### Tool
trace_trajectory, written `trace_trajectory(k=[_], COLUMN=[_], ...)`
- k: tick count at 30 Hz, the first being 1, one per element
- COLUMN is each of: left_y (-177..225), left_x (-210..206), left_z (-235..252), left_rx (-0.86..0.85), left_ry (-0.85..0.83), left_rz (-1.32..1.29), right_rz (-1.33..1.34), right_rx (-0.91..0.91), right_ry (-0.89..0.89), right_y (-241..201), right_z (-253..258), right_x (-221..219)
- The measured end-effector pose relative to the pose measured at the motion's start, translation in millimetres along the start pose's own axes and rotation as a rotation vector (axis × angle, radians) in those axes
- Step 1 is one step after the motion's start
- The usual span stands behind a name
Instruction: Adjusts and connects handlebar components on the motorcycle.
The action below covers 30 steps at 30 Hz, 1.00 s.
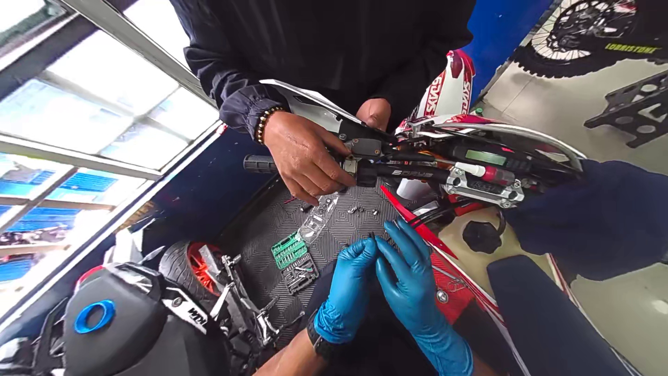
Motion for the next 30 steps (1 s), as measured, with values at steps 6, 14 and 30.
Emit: trace_trajectory(k=[6,14,30], left_y=[8,31,47], left_x=[-2,-1,9], left_z=[11,25,-6], left_rx=[0.117,0.057,0.107], left_ry=[-0.099,-0.248,-0.327], left_rz=[0.070,0.134,0.232], right_rz=[-0.027,-0.188,0.043], right_rx=[-0.074,-0.067,-0.012], right_ry=[0.059,0.063,-0.044], right_y=[3,-16,-13], right_z=[-1,16,117], right_x=[2,-3,36])
Point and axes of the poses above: each hand's wrist, its own z-axis towards the middle knuckle, its own x-axis out of the back of the hand, y = z × x, the point moved 3 cm from there along z, towards the middle knuckle, and after that the axes turned 3 degrees about y, right-handed, at the moved point
